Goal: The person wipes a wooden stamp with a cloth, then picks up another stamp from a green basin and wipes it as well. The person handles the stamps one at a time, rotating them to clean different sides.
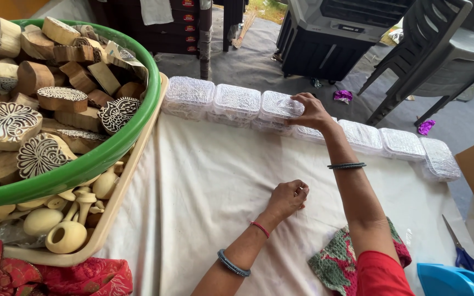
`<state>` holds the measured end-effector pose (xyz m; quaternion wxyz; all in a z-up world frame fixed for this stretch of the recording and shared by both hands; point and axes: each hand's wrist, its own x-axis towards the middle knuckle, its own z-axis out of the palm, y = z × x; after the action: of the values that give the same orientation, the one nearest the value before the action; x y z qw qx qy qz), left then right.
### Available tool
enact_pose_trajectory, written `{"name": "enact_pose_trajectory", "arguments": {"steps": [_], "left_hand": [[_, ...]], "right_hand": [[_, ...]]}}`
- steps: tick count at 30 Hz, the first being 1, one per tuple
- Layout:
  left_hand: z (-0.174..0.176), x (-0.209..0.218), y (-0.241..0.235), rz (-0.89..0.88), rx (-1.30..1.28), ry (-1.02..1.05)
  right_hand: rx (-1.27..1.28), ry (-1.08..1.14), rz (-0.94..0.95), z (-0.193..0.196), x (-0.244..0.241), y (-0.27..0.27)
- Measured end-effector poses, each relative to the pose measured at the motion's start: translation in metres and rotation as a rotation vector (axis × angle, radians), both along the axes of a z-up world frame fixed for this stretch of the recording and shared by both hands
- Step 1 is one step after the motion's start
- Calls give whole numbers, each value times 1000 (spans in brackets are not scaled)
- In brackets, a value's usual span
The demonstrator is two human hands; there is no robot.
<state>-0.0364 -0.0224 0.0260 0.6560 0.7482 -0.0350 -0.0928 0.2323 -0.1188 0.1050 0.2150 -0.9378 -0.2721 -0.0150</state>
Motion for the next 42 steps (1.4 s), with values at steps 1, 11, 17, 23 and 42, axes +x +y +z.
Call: {"name": "enact_pose_trajectory", "arguments": {"steps": [1, 11, 17, 23, 42], "left_hand": [[3, 0, 1, 1, -2, 0], [-3, 1, 0, 16, 25, -38], [2, -1, -1, 17, 48, -40], [0, 1, 0, 9, 92, -59], [-25, 15, -2, -11, -36, -56]], "right_hand": [[-2, 0, 1, -3, 2, 0], [-30, 35, 34, -4, 18, -2], [-14, 2, -1, -17, 16, -3], [52, 15, -52, -19, 8, 2], [101, -244, -55, -35, -86, -34]]}}
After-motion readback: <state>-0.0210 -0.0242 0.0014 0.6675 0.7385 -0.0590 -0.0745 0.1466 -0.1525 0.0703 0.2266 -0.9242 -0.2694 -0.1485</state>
